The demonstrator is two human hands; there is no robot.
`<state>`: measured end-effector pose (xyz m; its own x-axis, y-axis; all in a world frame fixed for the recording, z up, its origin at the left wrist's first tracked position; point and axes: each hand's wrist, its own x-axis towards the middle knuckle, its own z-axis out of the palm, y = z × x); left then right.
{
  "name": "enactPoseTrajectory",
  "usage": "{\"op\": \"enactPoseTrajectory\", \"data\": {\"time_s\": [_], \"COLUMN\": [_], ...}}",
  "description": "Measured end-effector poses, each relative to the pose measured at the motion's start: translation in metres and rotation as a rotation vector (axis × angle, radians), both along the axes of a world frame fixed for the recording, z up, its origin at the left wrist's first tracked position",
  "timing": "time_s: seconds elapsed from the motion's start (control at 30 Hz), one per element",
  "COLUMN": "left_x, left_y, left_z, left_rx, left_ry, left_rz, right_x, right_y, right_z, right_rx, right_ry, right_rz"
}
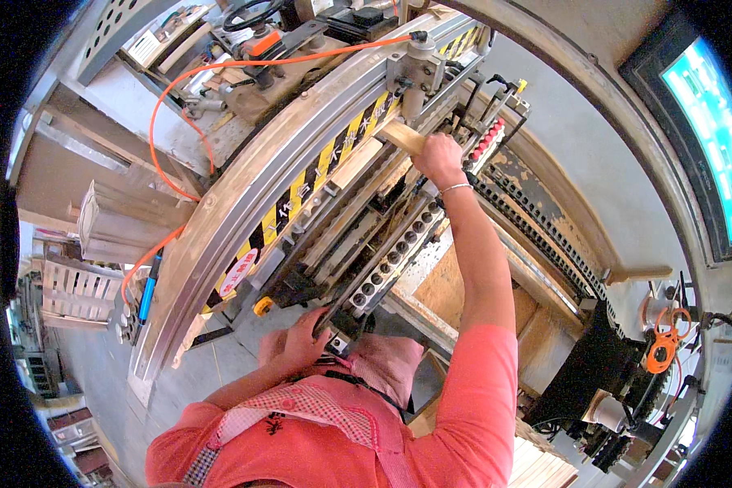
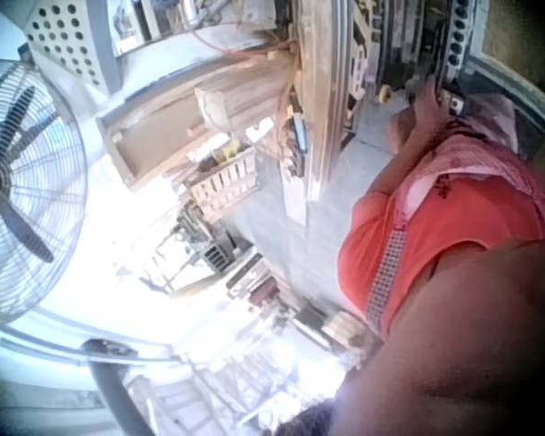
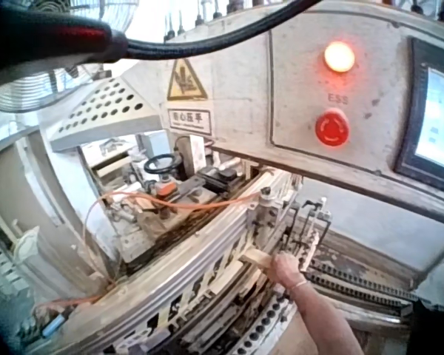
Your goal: The person operates a woodworking machine, repeatedly picking up small wooden blocks and feeding them into the processing unit. They then retrieve the processed blocks and stack them on a nearby pile. The task involves continuous manual handling of the wood pieces and interaction with the machine's controls.
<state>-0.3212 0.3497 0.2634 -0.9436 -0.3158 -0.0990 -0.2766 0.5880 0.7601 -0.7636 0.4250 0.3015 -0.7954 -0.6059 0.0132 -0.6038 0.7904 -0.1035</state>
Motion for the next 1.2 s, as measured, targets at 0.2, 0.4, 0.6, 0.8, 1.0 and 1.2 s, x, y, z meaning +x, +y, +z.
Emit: {"op": "enactPoseTrajectory", "data": {"time_s": [0.2,0.4,0.6,0.8,1.0,1.2], "left_x": [0.002,0.005,0.009,0.014,0.044,0.079], "left_y": [0.001,0.001,-0.003,-0.009,-0.037,-0.05], "left_z": [0.001,-0.003,-0.01,-0.014,-0.002,0.003], "left_rx": [-0.009,0.005,-0.021,-0.019,-0.018,0.153], "left_ry": [-0.017,-0.039,0.054,0.093,0.236,0.275], "left_rz": [0.025,0.016,-0.016,-0.065,-0.213,-0.35], "right_x": [0.003,0.001,0.008,0.013,0.054,0.259], "right_y": [0.001,0.002,-0.002,-0.009,-0.01,0.055], "right_z": [0.0,-0.003,0.004,0.006,-0.002,0.031], "right_rx": [-0.011,-0.007,0.054,0.027,-0.081,-0.343], "right_ry": [0.007,0.04,-0.015,0.011,0.381,0.074], "right_rz": [-0.003,0.007,-0.033,-0.072,-0.13,-0.201]}}
